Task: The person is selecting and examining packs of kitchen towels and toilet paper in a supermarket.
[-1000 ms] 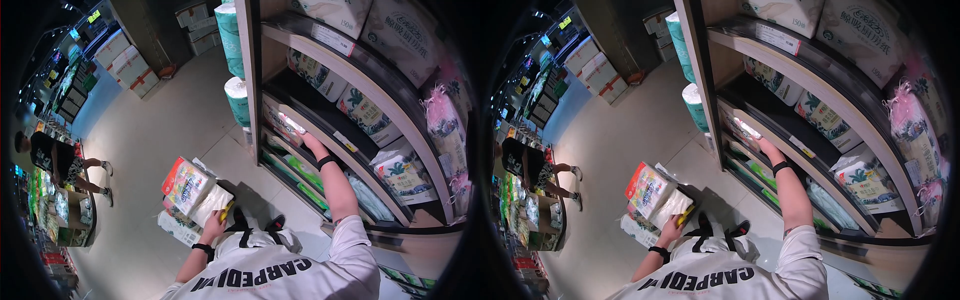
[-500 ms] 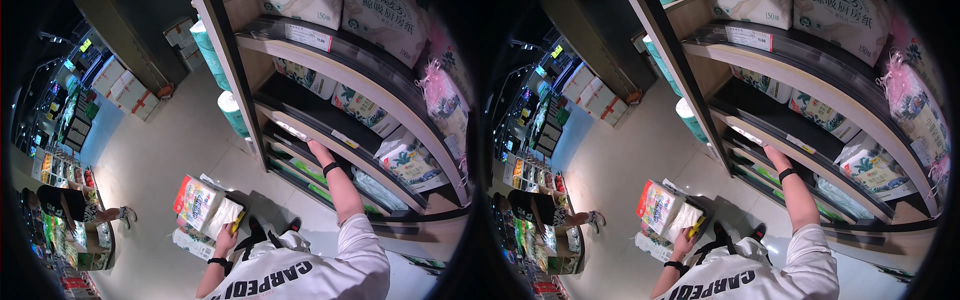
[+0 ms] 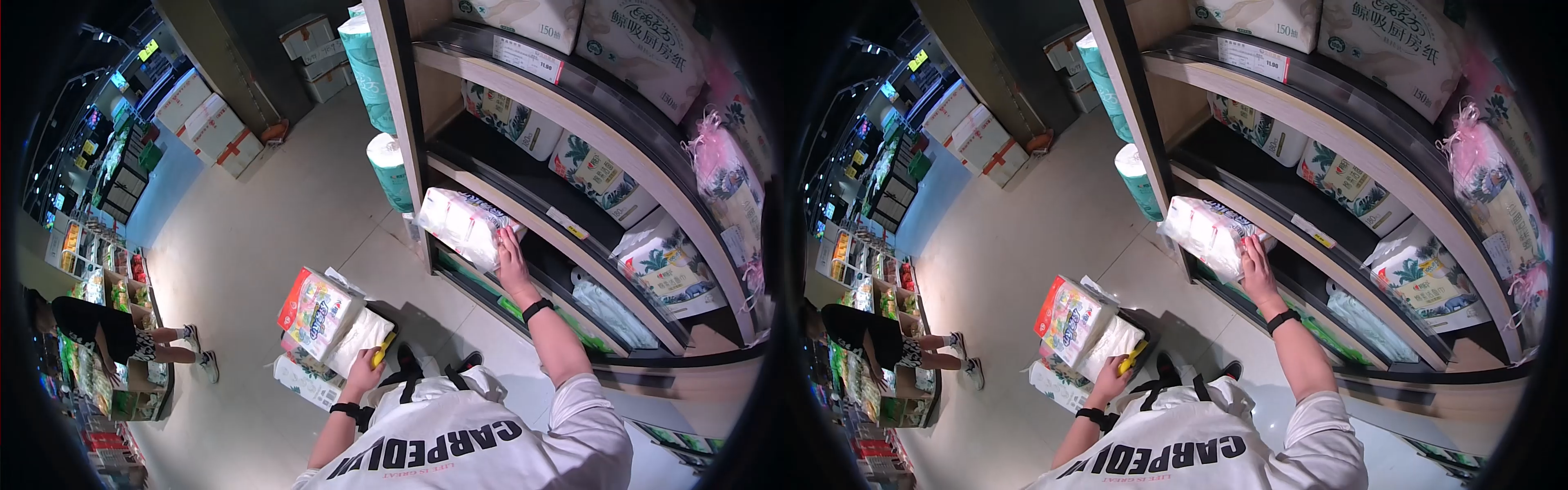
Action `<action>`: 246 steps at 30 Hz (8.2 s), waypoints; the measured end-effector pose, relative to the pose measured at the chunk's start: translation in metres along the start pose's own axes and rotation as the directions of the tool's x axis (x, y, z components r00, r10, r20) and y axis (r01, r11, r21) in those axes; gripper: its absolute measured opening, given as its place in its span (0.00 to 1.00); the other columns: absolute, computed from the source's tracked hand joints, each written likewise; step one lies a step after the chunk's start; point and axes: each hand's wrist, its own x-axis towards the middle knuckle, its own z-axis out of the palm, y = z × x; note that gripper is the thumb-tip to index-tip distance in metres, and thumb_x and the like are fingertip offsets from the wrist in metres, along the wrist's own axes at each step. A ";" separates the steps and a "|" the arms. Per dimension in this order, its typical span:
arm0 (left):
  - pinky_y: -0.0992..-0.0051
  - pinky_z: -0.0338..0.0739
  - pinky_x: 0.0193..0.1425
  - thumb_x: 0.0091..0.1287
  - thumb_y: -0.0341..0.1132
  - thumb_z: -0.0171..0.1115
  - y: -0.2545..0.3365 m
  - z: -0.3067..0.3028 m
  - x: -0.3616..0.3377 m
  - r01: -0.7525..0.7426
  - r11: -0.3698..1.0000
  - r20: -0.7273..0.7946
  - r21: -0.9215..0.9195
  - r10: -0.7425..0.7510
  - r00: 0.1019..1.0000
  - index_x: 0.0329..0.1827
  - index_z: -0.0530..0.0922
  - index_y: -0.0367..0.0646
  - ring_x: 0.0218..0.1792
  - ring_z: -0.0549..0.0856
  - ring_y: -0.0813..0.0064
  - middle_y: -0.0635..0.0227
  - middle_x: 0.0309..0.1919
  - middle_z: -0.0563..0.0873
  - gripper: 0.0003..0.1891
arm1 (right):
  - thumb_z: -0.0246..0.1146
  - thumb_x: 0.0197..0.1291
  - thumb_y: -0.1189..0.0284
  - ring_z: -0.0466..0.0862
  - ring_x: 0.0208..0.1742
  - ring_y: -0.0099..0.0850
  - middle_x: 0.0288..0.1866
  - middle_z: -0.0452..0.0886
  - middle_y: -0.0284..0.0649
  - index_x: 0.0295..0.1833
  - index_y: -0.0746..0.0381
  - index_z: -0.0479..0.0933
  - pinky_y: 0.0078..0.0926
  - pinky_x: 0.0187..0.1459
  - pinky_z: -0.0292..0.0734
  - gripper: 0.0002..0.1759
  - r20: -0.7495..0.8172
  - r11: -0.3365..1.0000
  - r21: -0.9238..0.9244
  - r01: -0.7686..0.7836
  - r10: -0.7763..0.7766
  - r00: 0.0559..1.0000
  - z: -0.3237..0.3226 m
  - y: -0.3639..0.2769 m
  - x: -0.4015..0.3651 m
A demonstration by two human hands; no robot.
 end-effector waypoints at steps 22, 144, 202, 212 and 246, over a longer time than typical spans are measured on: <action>0.67 0.58 0.76 0.53 0.51 0.77 0.167 -0.101 0.024 -0.022 0.366 0.141 -0.930 0.412 0.900 0.81 0.43 0.37 0.75 0.62 0.67 0.58 0.75 0.61 0.61 | 0.62 0.70 0.60 0.76 0.65 0.31 0.65 0.75 0.38 0.69 0.61 0.65 0.33 0.65 0.72 0.28 0.381 -0.269 0.915 -0.301 0.821 0.425 -0.158 -0.167 -0.007; 0.75 0.72 0.64 0.72 0.51 0.58 0.172 -0.071 -0.009 0.283 0.330 0.378 -0.901 0.276 0.884 0.75 0.60 0.34 0.63 0.75 0.77 0.61 0.66 0.74 0.37 | 0.45 0.78 0.53 0.72 0.70 0.32 0.73 0.68 0.43 0.77 0.62 0.56 0.34 0.69 0.67 0.32 0.677 -0.552 0.722 -0.417 0.441 0.589 -0.105 -0.200 -0.009; 0.67 0.83 0.57 0.56 0.40 0.66 -0.029 -0.202 -0.073 -0.287 0.217 -0.330 -0.933 -0.197 0.923 0.69 0.63 0.34 0.53 0.85 0.65 0.57 0.56 0.81 0.38 | 0.54 0.73 0.66 0.83 0.43 0.32 0.42 0.82 0.43 0.56 0.63 0.73 0.29 0.46 0.79 0.15 0.832 -0.455 0.492 -0.742 0.496 0.248 -0.095 -0.197 0.001; 0.70 0.79 0.55 0.58 0.24 0.63 -0.171 -0.050 -0.087 0.310 0.364 0.079 -0.878 -0.529 0.845 0.71 0.62 0.38 0.50 0.83 0.70 0.62 0.54 0.81 0.35 | 0.56 0.72 0.66 0.83 0.39 0.30 0.39 0.82 0.41 0.53 0.62 0.75 0.27 0.43 0.78 0.12 0.845 -0.427 0.434 -0.793 0.498 0.194 -0.064 -0.216 0.010; 0.71 0.78 0.57 0.68 0.41 0.66 -0.076 -0.053 -0.119 0.224 0.736 0.038 -0.638 -0.261 0.965 0.58 0.79 0.38 0.52 0.83 0.68 0.55 0.55 0.83 0.21 | 0.79 0.40 0.59 0.75 0.67 0.46 0.64 0.78 0.45 0.61 0.58 0.80 0.40 0.67 0.72 0.38 0.667 0.790 0.611 -0.049 -0.480 0.570 0.130 -0.355 0.188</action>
